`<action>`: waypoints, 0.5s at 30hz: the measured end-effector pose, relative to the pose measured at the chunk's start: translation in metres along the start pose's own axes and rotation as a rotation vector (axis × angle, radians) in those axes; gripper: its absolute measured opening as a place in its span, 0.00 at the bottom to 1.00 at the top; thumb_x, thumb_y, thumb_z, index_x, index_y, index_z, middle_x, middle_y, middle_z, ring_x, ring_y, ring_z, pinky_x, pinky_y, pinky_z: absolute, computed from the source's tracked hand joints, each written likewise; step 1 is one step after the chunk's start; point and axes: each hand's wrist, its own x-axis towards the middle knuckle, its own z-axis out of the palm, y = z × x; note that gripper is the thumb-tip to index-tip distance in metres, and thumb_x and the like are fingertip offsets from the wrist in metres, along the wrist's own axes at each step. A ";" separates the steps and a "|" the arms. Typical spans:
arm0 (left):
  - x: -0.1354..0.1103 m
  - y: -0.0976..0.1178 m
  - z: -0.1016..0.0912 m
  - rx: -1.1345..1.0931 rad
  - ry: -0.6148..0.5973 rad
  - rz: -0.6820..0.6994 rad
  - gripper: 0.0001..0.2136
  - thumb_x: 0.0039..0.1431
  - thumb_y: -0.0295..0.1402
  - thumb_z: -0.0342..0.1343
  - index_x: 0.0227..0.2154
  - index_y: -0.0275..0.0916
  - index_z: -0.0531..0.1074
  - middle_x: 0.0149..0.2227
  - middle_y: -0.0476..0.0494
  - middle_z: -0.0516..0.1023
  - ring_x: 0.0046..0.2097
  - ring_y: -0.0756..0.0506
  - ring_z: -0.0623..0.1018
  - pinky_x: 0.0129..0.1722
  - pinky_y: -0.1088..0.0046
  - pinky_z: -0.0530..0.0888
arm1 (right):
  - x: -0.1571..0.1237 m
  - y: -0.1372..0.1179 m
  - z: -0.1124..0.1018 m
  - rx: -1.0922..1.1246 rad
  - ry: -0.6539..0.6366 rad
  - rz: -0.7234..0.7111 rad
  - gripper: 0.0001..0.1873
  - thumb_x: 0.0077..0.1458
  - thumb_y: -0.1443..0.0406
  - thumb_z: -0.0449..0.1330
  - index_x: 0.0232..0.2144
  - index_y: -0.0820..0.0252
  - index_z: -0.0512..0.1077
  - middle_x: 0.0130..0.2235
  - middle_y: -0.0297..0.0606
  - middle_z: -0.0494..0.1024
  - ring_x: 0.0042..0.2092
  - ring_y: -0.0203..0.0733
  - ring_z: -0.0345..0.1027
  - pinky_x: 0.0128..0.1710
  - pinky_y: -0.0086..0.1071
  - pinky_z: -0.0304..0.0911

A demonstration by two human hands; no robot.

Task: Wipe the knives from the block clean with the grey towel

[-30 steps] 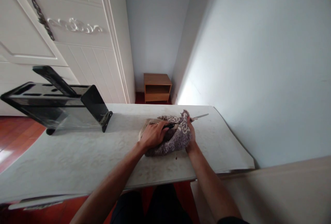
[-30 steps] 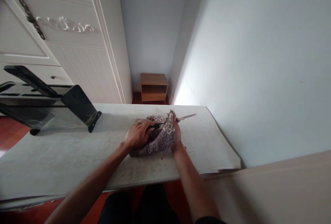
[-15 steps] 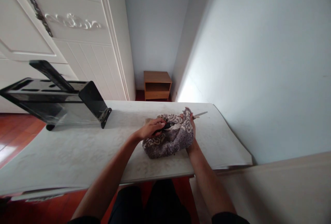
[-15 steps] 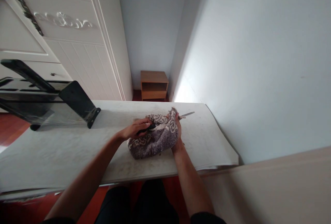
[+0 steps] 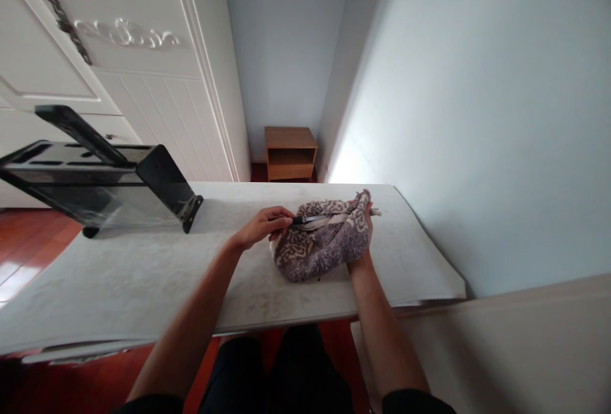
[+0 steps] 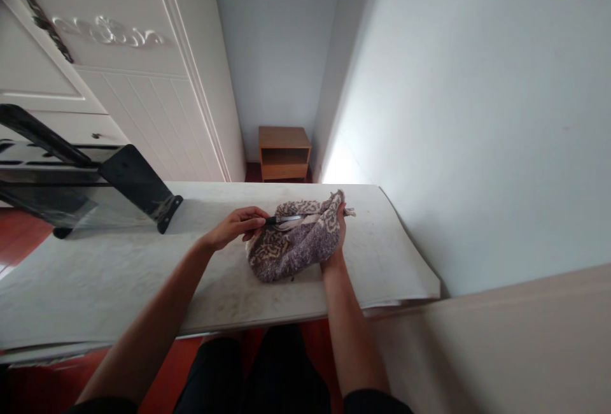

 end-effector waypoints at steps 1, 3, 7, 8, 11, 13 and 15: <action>-0.001 -0.002 -0.004 0.035 0.040 0.021 0.20 0.53 0.46 0.60 0.40 0.33 0.72 0.23 0.51 0.71 0.22 0.54 0.65 0.20 0.78 0.62 | 0.002 -0.001 -0.001 0.043 0.014 -0.010 0.21 0.60 0.46 0.50 0.30 0.51 0.72 0.30 0.33 0.77 0.35 0.43 0.74 0.45 0.39 0.72; -0.002 -0.006 -0.010 0.177 0.133 0.074 0.19 0.52 0.45 0.61 0.39 0.34 0.74 0.27 0.48 0.75 0.25 0.52 0.69 0.24 0.76 0.66 | 0.005 -0.001 -0.003 0.170 0.024 -0.014 0.18 0.60 0.48 0.52 0.35 0.51 0.74 0.33 0.33 0.79 0.38 0.42 0.75 0.47 0.39 0.72; -0.001 -0.018 -0.017 0.582 0.333 0.164 0.12 0.52 0.37 0.61 0.38 0.37 0.77 0.36 0.45 0.80 0.37 0.45 0.77 0.40 0.68 0.72 | 0.006 -0.002 -0.006 0.311 -0.006 0.039 0.16 0.59 0.50 0.55 0.39 0.50 0.76 0.37 0.33 0.81 0.42 0.42 0.76 0.49 0.39 0.71; -0.001 -0.021 -0.018 0.667 0.375 0.175 0.11 0.54 0.35 0.59 0.39 0.38 0.77 0.38 0.44 0.81 0.40 0.43 0.77 0.44 0.67 0.72 | 0.006 -0.003 -0.008 0.321 -0.012 0.062 0.16 0.59 0.49 0.55 0.38 0.51 0.76 0.38 0.33 0.81 0.42 0.42 0.76 0.49 0.39 0.71; 0.000 -0.026 -0.019 0.891 0.504 0.221 0.11 0.57 0.29 0.55 0.42 0.39 0.77 0.41 0.41 0.80 0.46 0.41 0.76 0.48 0.63 0.71 | 0.006 -0.004 -0.012 0.369 -0.014 0.113 0.17 0.59 0.49 0.55 0.38 0.51 0.77 0.38 0.35 0.82 0.42 0.44 0.76 0.49 0.41 0.71; 0.000 -0.026 -0.020 0.985 0.590 0.266 0.11 0.58 0.28 0.53 0.42 0.39 0.77 0.41 0.39 0.79 0.46 0.40 0.75 0.48 0.63 0.71 | 0.006 -0.005 -0.013 0.376 0.008 0.082 0.16 0.59 0.50 0.55 0.37 0.51 0.77 0.38 0.35 0.82 0.43 0.44 0.77 0.49 0.41 0.71; -0.002 -0.025 -0.019 1.014 0.658 0.310 0.10 0.59 0.27 0.53 0.41 0.39 0.77 0.40 0.40 0.79 0.46 0.40 0.74 0.47 0.63 0.71 | 0.006 -0.005 -0.012 0.336 0.040 0.015 0.16 0.60 0.52 0.54 0.38 0.51 0.78 0.39 0.36 0.82 0.44 0.43 0.76 0.51 0.40 0.70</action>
